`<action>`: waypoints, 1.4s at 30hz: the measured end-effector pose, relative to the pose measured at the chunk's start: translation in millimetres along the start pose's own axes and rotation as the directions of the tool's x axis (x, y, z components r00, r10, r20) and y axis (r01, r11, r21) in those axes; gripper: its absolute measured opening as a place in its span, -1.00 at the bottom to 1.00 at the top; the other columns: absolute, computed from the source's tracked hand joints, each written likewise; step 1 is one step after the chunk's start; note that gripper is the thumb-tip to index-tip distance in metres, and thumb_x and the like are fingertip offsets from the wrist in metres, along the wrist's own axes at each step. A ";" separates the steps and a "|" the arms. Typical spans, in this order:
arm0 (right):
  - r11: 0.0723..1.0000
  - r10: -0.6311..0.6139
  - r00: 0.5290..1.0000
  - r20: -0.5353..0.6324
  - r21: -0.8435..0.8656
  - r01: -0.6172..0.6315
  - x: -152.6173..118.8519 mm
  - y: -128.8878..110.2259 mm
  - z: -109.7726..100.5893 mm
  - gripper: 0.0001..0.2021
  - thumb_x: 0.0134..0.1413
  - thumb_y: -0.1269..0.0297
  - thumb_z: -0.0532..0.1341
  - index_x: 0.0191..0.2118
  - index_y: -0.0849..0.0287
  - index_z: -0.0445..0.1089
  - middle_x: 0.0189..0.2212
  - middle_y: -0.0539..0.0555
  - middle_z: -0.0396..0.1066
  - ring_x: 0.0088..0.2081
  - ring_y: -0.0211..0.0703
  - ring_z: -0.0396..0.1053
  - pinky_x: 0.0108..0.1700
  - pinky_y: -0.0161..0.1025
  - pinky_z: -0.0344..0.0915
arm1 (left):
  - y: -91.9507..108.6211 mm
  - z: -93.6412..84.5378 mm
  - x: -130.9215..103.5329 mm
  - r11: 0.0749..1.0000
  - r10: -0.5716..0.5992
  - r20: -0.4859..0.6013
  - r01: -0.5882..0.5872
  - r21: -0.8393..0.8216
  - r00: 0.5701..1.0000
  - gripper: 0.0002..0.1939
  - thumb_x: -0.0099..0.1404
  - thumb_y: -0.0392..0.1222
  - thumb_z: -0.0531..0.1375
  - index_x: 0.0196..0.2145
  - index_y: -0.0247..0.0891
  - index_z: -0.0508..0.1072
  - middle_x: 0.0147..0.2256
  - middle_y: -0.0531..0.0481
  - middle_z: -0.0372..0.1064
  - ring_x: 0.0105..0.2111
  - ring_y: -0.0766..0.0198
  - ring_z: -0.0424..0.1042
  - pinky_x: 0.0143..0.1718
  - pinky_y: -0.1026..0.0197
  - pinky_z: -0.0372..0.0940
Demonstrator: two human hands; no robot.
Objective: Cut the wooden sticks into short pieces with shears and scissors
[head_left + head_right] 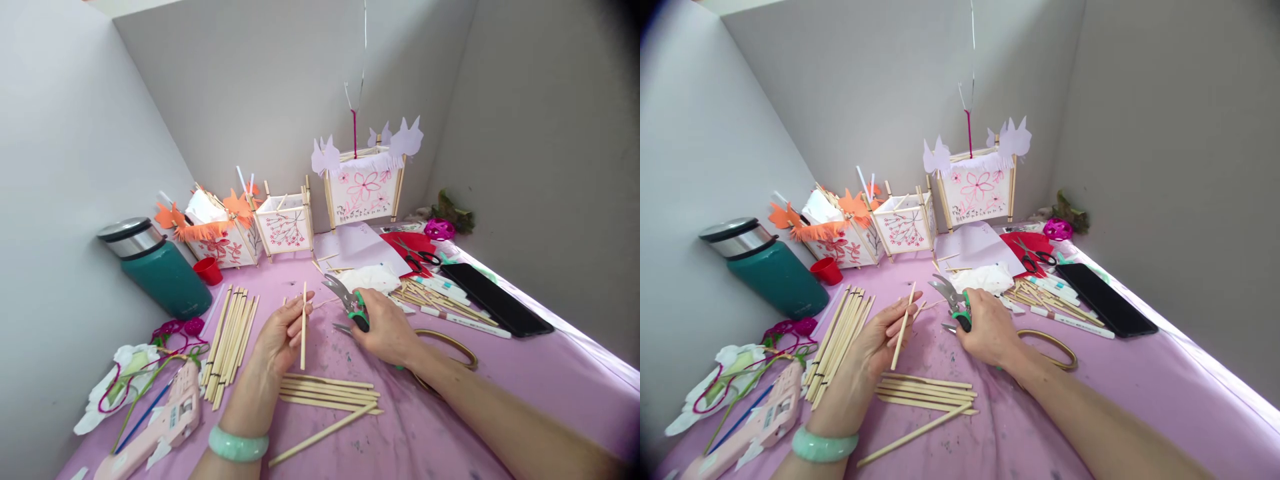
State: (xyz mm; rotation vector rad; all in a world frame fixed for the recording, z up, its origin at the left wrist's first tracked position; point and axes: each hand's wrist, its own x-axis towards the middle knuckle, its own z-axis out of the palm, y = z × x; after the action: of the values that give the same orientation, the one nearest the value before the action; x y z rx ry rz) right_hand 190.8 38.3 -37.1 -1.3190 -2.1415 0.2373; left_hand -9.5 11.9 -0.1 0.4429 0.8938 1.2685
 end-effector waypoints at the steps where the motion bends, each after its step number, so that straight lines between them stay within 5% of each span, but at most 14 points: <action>1: 1.000 -0.001 1.000 0.004 -0.002 0.001 0.0 -0.4 -0.2 -0.80 -0.04 0.23 0.21 -0.28 0.11 0.20 -0.36 0.06 0.28 -0.30 -0.08 0.23 -0.27 -0.23 0.12 | -0.8 -0.4 0.5 1.000 0.001 -0.004 -0.001 0.002 1.000 -0.83 0.24 -0.45 0.14 -0.23 -0.43 0.49 -0.47 0.00 0.38 -0.74 0.58 0.13 -0.81 0.52 0.07; 10: 1.000 0.008 1.000 0.024 -0.010 -0.007 0.9 -1.0 0.2 -0.78 -0.06 0.25 0.21 -0.25 0.12 0.21 -0.33 0.08 0.30 -0.26 -0.05 0.24 -0.22 -0.20 0.14 | -6.1 -3.7 5.9 1.000 0.014 0.031 -0.014 0.006 0.999 -0.96 0.18 -0.38 0.24 -0.36 -0.42 0.44 -0.55 0.09 0.32 -0.78 0.63 0.00 -0.83 0.52 -0.05; 27: 1.000 -0.002 0.999 0.033 -0.014 0.003 0.0 -1.7 -0.8 -0.73 -0.06 0.27 0.20 -0.18 0.14 0.23 -0.29 0.09 0.31 -0.22 -0.04 0.24 -0.19 -0.20 0.14 | -8.7 -4.4 7.7 0.996 0.025 0.094 -0.033 0.081 0.995 -0.83 0.08 -0.33 0.33 -0.41 -0.38 0.38 -0.63 0.21 0.18 -0.77 0.62 -0.06 -0.82 0.50 -0.11; 42: 1.000 -0.025 0.999 0.032 -0.013 0.025 -0.7 -4.9 -2.9 -0.73 -0.06 0.31 0.19 -0.17 0.15 0.24 -0.26 0.11 0.33 -0.20 -0.04 0.26 -0.17 -0.19 0.16 | -11.2 3.2 -1.7 0.965 -0.028 0.131 -0.007 0.260 0.991 -0.49 0.15 -0.29 0.25 0.08 -0.30 0.36 -0.55 0.13 0.29 -0.79 0.59 -0.11 -0.81 0.45 -0.19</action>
State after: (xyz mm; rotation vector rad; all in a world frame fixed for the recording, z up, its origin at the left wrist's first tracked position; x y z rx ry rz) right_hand 189.1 34.9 -32.8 -1.3030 -2.1887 0.2360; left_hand -0.1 7.7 -5.8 0.7224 0.9508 1.1013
